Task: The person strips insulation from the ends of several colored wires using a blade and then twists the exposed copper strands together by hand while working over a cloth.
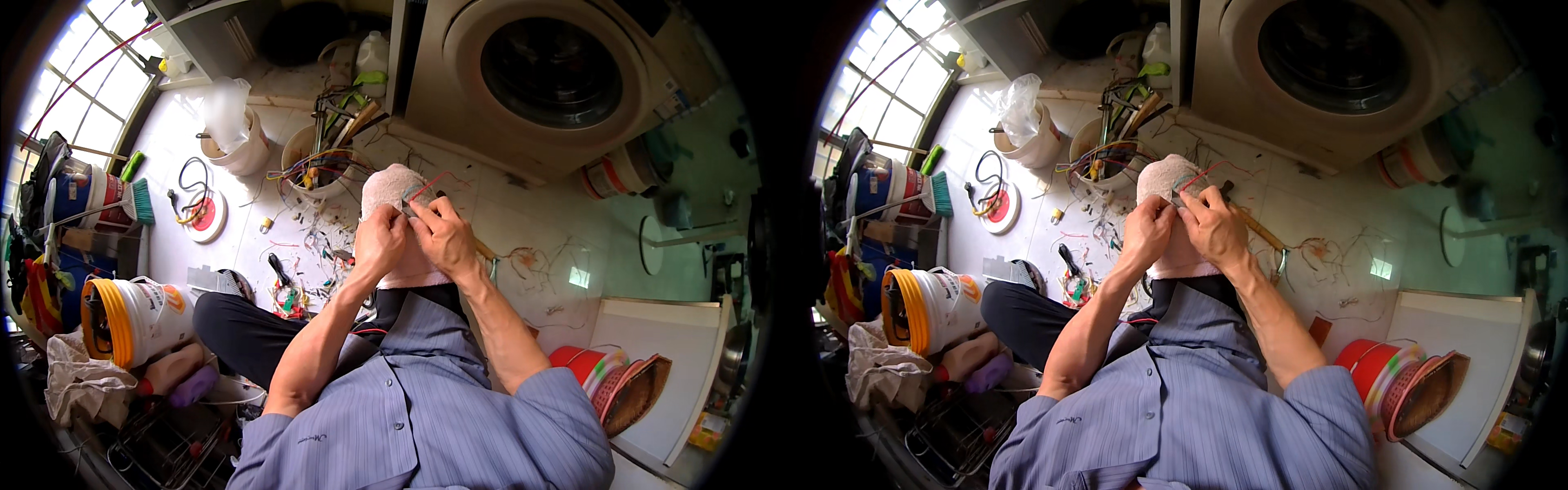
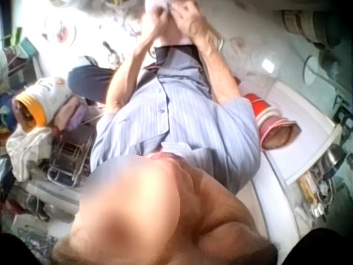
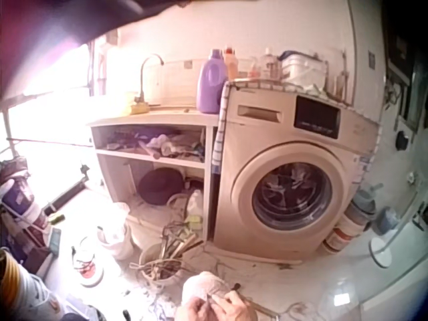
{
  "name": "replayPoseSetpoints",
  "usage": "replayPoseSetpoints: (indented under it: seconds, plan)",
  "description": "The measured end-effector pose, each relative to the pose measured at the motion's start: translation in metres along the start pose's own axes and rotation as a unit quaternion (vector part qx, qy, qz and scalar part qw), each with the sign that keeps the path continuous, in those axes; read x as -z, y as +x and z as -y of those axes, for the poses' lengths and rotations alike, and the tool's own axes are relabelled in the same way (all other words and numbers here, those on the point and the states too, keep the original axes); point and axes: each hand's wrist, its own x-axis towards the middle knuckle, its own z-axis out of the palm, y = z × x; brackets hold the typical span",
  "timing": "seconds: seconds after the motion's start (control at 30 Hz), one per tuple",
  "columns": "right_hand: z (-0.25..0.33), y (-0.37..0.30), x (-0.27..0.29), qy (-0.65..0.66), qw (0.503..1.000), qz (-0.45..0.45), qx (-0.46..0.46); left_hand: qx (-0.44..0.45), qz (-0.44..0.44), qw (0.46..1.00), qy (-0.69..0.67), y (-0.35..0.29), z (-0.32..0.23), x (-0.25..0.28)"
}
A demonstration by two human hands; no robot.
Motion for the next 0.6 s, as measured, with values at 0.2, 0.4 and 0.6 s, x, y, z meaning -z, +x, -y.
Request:
replayPoseSetpoints:
  seconds: [0.2,0.4,0.6]
  plan:
    - [0.0,0.0,-0.002,-0.022,1.0,-0.011,0.009,0.013,0.032,0.998,-0.058,-0.002,0.008,0.004]
    - [0.003,-0.002,-0.007,-0.037,0.999,-0.014,0.012,0.064,0.066,0.98,-0.177,-0.011,0.007,0.014]
    - [0.007,-0.004,-0.004,-0.032,0.999,-0.022,0.018,0.155,0.119,0.914,-0.356,-0.015,0.003,0.027]
